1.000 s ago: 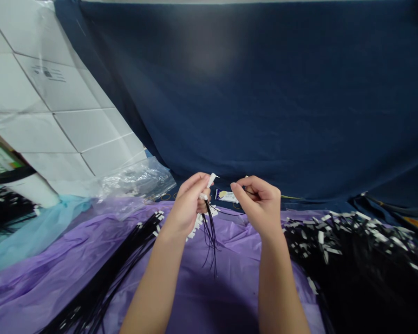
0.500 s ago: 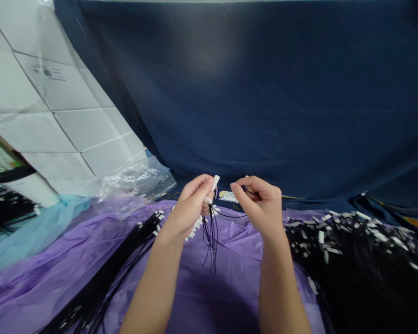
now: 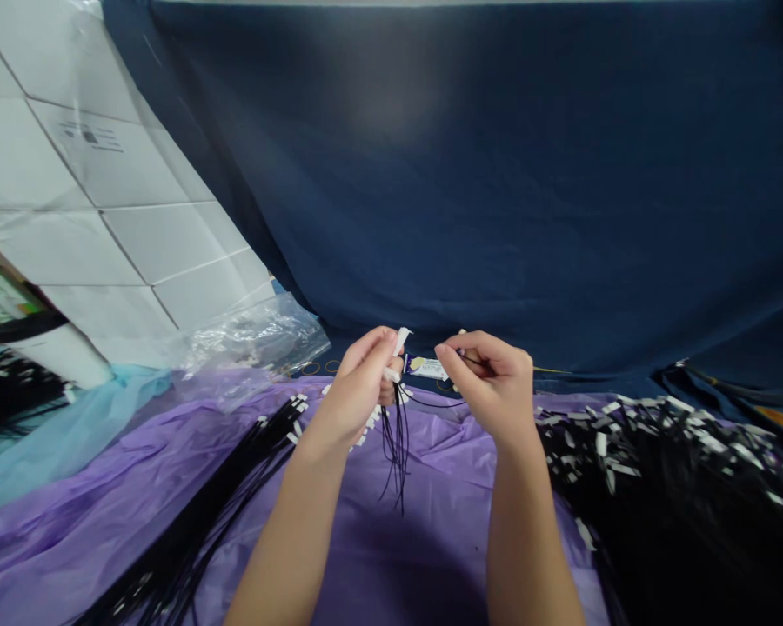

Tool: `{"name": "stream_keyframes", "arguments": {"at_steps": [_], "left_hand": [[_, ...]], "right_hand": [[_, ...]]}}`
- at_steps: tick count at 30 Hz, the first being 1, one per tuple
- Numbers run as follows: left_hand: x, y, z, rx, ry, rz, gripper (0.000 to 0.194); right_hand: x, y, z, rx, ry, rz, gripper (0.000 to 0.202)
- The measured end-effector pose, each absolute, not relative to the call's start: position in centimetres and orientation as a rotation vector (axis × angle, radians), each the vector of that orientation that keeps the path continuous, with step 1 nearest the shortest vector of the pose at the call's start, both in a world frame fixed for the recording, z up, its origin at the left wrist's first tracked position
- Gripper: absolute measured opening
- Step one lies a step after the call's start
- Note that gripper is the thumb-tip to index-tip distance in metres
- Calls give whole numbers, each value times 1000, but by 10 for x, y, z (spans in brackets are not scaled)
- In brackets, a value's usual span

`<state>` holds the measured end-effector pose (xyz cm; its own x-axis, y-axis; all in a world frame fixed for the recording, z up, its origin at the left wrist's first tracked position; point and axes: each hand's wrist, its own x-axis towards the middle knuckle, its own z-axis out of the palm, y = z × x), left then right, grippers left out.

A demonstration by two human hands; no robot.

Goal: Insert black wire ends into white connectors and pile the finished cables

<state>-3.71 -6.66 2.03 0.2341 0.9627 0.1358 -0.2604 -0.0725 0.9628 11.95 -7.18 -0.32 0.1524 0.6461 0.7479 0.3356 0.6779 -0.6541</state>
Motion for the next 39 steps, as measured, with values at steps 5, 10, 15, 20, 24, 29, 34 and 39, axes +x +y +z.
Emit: {"name": "stream_keyframes", "arguments": {"at_steps": [5, 10, 15, 20, 24, 29, 34, 39], "left_hand": [[-38, -66, 19, 1209, 788, 1201, 36], [-38, -66, 19, 1214, 781, 1203, 36], [-37, -68, 20, 1221, 778, 1186, 34], [-38, -67, 21, 1233, 784, 1185, 35], [-38, -67, 22, 1238, 805, 1182, 34], [-36, -68, 23, 1251, 814, 1179, 32], [-38, -67, 20, 1247, 790, 1168, 33], [-38, -66, 19, 1254, 784, 1164, 34]], "right_hand": [[120, -74, -2, -906, -1491, 232, 13], [121, -76, 0, -917, -1527, 177, 12], [122, -78, 1, -921, -1541, 147, 11], [123, -79, 1, -913, -1515, 116, 12], [123, -80, 2, -890, -1512, 98, 12], [123, -81, 3, -888, -1519, 104, 11], [123, -81, 2, -897, -1512, 125, 12], [124, -81, 2, -901, -1507, 138, 12]]}}
